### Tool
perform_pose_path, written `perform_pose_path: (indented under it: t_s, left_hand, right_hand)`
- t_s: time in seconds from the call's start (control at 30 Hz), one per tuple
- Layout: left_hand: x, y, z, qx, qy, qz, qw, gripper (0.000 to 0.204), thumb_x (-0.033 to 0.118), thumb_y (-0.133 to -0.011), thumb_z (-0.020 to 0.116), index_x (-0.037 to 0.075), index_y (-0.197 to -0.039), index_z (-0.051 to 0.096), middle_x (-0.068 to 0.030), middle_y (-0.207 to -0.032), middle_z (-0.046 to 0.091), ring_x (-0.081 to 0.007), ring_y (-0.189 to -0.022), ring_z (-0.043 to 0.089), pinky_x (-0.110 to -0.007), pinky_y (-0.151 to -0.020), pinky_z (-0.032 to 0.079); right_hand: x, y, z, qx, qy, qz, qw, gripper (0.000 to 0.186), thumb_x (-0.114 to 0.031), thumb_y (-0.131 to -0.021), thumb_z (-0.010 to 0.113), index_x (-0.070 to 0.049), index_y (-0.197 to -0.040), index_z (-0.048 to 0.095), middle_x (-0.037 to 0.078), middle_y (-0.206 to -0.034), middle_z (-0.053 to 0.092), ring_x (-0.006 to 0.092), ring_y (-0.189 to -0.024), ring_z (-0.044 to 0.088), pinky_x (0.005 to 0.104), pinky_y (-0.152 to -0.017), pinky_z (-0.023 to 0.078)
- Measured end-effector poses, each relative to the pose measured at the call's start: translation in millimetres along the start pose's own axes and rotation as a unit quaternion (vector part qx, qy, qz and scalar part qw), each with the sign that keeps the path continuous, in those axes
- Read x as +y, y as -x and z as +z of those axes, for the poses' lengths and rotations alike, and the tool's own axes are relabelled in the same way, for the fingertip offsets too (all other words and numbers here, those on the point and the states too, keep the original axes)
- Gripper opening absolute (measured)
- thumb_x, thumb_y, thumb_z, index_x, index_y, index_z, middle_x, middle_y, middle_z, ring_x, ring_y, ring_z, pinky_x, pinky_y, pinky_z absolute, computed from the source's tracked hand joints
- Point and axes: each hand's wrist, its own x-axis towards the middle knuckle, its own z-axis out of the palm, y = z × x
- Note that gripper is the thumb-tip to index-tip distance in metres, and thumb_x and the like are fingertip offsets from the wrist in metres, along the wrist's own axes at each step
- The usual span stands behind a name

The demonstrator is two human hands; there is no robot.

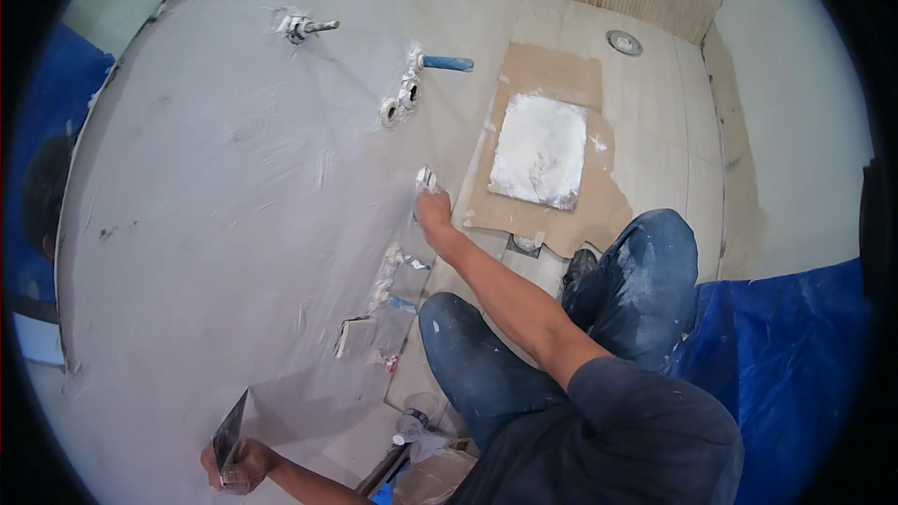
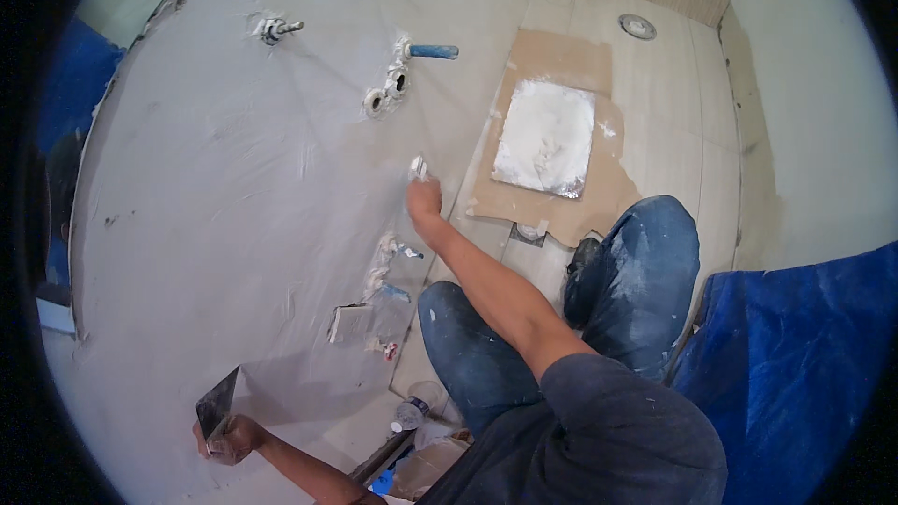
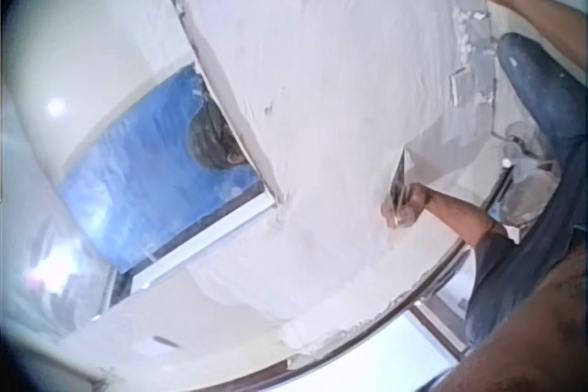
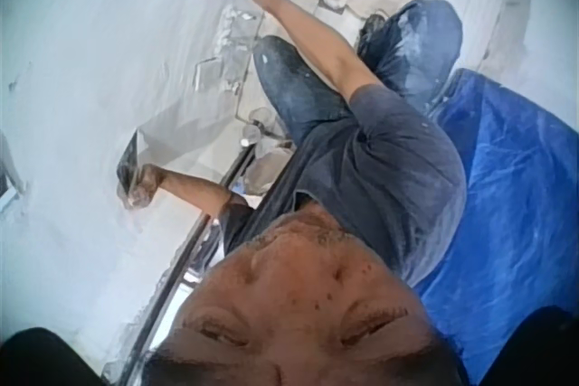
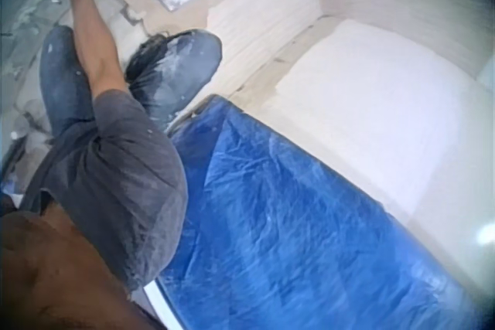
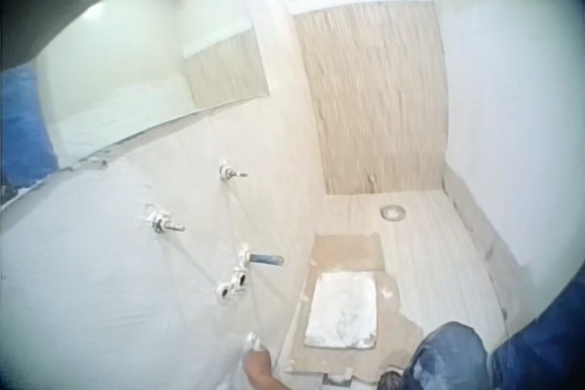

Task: The person applies compound to a wall using putty knives, spreading and smoothing the paste around pipes and fixtures while repeatedly transferring paste between the knives.

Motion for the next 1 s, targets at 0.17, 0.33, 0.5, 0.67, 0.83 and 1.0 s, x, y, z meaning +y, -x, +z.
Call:
perform_pose_path:
  t_s: [0.17,0.33,0.5,0.67,0.83,1.0]
  left_hand:
    - [-8,7,-1,0.014,0.028,0.022,0.999,0.013,0.010,-0.094,0.056,0.004,-0.083,0.053,-0.0096,-0.073,0.058,-0.0262,-0.060,0.058,-0.032,-0.047,0.043]
    - [12,-7,-8,0.012,0.042,-0.017,0.999,0.018,0.008,-0.092,0.057,0.004,-0.076,0.050,-0.0091,-0.065,0.053,-0.0261,-0.054,0.053,-0.033,-0.045,0.040]
    - [26,-15,0,0.018,0.170,-0.046,0.984,0.038,0.032,-0.102,0.036,0.001,-0.082,0.047,-0.0090,-0.063,0.052,-0.0226,-0.053,0.053,-0.031,-0.044,0.040]
    - [20,-12,8,0.057,-0.080,0.086,0.991,0.013,0.015,-0.091,0.062,0.007,-0.085,0.054,-0.0081,-0.077,0.058,-0.0255,-0.062,0.057,-0.033,-0.051,0.042]
    - [11,-5,4,0.045,0.119,-0.004,0.992,0.012,0.015,-0.090,0.064,0.006,-0.091,0.056,-0.0075,-0.082,0.060,-0.0255,-0.065,0.058,-0.034,-0.056,0.045]
    - [7,-3,3,0.032,-0.122,0.066,0.990,0.014,0.019,-0.094,0.058,0.005,-0.093,0.057,-0.0079,-0.082,0.060,-0.0249,-0.065,0.058,-0.032,-0.056,0.046]
  right_hand:
    - [-61,66,21,0.037,0.097,-0.074,0.992,0.046,-0.021,-0.086,0.057,0.005,-0.124,0.051,0.026,-0.112,0.059,0.0414,-0.107,0.057,0.0458,-0.091,0.045]
    - [-89,157,21,0.039,0.196,-0.308,0.930,0.044,-0.014,-0.088,0.055,0.004,-0.128,0.048,0.025,-0.120,0.053,0.0405,-0.114,0.049,0.0463,-0.095,0.042]
    - [-30,129,-24,0.030,0.184,-0.479,0.858,0.036,-0.008,-0.091,0.051,-0.001,-0.126,0.054,0.019,-0.113,0.057,0.0346,-0.108,0.054,0.0418,-0.093,0.043]
    - [51,-14,-59,0.031,-0.010,0.022,0.999,0.034,-0.020,-0.093,0.053,-0.006,-0.124,0.053,0.009,-0.097,0.065,0.0247,-0.084,0.061,0.0484,-0.080,0.047]
    - [66,-72,-61,-0.051,-0.053,0.156,0.985,0.040,-0.023,-0.092,0.050,-0.011,-0.130,0.051,0.012,-0.110,0.061,0.0289,-0.094,0.058,0.0530,-0.079,0.046]
    - [10,-42,-37,-0.055,-0.079,0.173,0.980,0.046,-0.021,-0.090,0.048,-0.016,-0.135,0.046,0.013,-0.120,0.055,0.0315,-0.102,0.054,0.0553,-0.076,0.045]
